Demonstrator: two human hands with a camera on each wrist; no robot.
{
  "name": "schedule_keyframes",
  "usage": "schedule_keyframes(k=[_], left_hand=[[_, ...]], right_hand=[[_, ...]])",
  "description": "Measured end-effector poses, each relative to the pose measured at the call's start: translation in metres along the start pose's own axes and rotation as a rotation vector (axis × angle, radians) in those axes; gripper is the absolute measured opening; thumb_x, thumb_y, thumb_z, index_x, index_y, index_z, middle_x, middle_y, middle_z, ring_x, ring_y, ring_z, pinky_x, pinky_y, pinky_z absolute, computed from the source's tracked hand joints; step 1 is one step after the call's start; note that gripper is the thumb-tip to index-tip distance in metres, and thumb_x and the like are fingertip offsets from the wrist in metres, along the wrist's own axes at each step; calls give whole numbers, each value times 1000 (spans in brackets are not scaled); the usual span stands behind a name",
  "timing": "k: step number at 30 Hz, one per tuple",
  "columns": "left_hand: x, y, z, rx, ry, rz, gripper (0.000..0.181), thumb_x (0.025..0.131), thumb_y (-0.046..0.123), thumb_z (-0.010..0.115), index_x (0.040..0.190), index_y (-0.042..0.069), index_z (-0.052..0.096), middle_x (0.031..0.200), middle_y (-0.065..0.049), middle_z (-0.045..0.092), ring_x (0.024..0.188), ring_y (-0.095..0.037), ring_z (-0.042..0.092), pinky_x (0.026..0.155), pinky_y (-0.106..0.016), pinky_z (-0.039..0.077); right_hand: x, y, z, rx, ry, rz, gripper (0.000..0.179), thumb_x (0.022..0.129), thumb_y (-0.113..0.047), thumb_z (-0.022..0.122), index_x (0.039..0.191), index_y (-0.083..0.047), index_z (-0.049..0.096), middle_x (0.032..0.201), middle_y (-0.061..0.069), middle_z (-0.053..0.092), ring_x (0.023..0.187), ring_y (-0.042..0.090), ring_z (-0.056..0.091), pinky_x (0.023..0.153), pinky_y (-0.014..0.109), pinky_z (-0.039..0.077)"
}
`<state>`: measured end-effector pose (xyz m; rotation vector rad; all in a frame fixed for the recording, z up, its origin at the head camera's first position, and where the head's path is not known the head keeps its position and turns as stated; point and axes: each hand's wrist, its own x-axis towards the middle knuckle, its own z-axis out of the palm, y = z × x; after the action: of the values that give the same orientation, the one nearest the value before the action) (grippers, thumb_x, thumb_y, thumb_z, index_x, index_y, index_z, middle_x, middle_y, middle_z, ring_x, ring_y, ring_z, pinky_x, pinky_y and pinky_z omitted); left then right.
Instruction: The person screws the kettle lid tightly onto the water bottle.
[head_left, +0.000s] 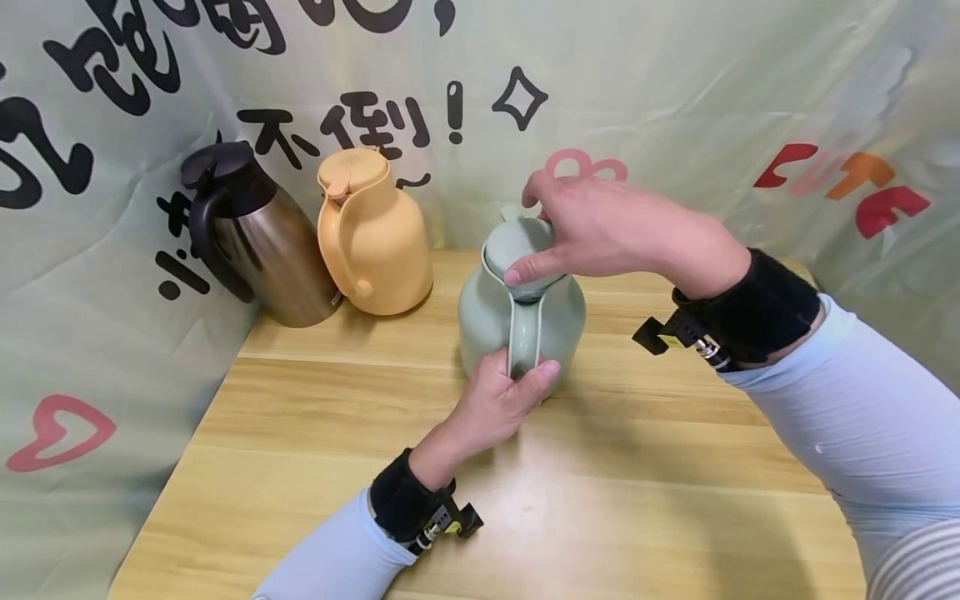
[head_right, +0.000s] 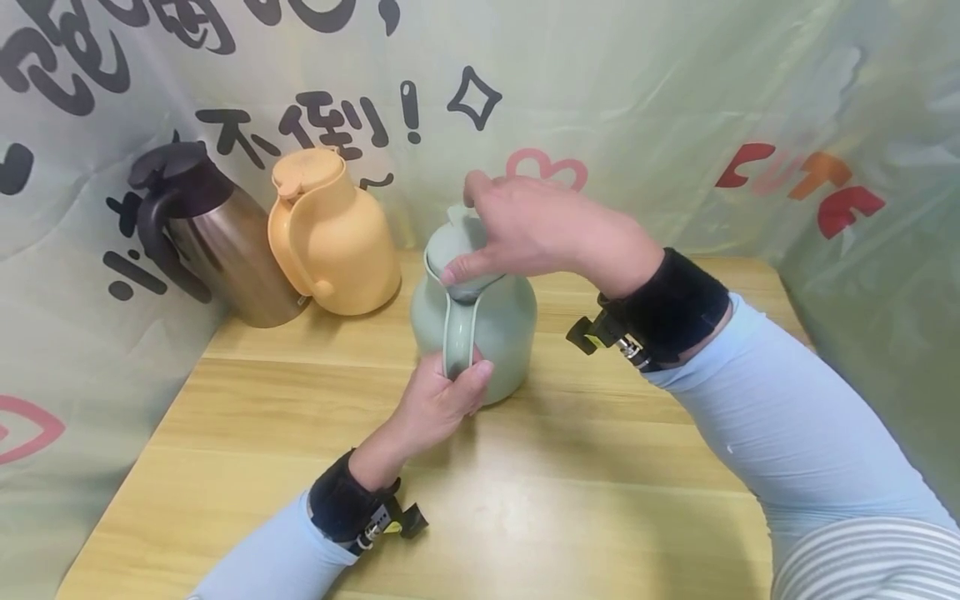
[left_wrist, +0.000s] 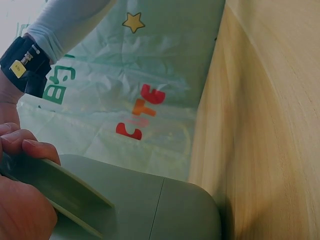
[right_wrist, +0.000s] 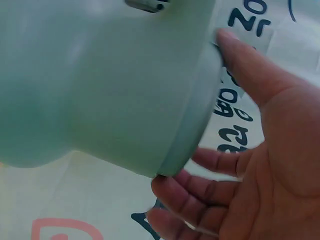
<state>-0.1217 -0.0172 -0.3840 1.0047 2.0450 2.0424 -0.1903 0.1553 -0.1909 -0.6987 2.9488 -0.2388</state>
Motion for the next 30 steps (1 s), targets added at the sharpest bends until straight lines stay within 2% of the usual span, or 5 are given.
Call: schedule_keyframes(k=[10, 14, 18, 26, 30], left_hand=[[1, 2, 0, -5, 0, -14, 43, 106, 39, 62, 76, 8, 56, 63, 4, 49, 58, -8, 46, 57, -26, 41], [0, 1, 0, 5, 3, -18, 42, 106, 40, 62, 78, 8, 57, 64, 4, 50, 59, -8, 48, 58, -26, 42], [-1, 1, 0, 13, 4, -14, 45, 105, 44, 62, 78, 8, 57, 64, 4, 51, 59, -8, 48, 58, -26, 43], [0, 0, 0, -1, 4, -20, 48, 105, 47, 62, 77, 8, 56, 64, 4, 50, 59, -9, 47, 58, -25, 42], [0, 0, 1, 1, 11, -26, 45, 105, 44, 62, 77, 8, 56, 65, 4, 49, 59, -9, 47, 58, -25, 41]], right_hand=[[-5, 0, -4, 49, -37, -9, 88, 85, -60, 80, 144, -5, 45, 121, 13, 64, 108, 26, 61, 95, 43, 48], [-5, -4, -2, -30, -11, 43, 93, 84, -74, 74, 139, -4, 47, 101, 15, 66, 101, 35, 55, 84, 44, 48], [-6, -4, -5, -72, -5, 96, 99, 79, -85, 68, 137, -6, 49, 114, 16, 59, 104, 40, 53, 83, 48, 49], [-1, 6, -12, 16, -97, -193, 82, 87, -41, 83, 155, -11, 47, 141, 11, 57, 128, 31, 48, 109, 51, 39], [4, 5, -9, 46, -131, -226, 76, 87, -31, 81, 152, -9, 50, 142, 11, 60, 124, 26, 57, 108, 44, 46]])
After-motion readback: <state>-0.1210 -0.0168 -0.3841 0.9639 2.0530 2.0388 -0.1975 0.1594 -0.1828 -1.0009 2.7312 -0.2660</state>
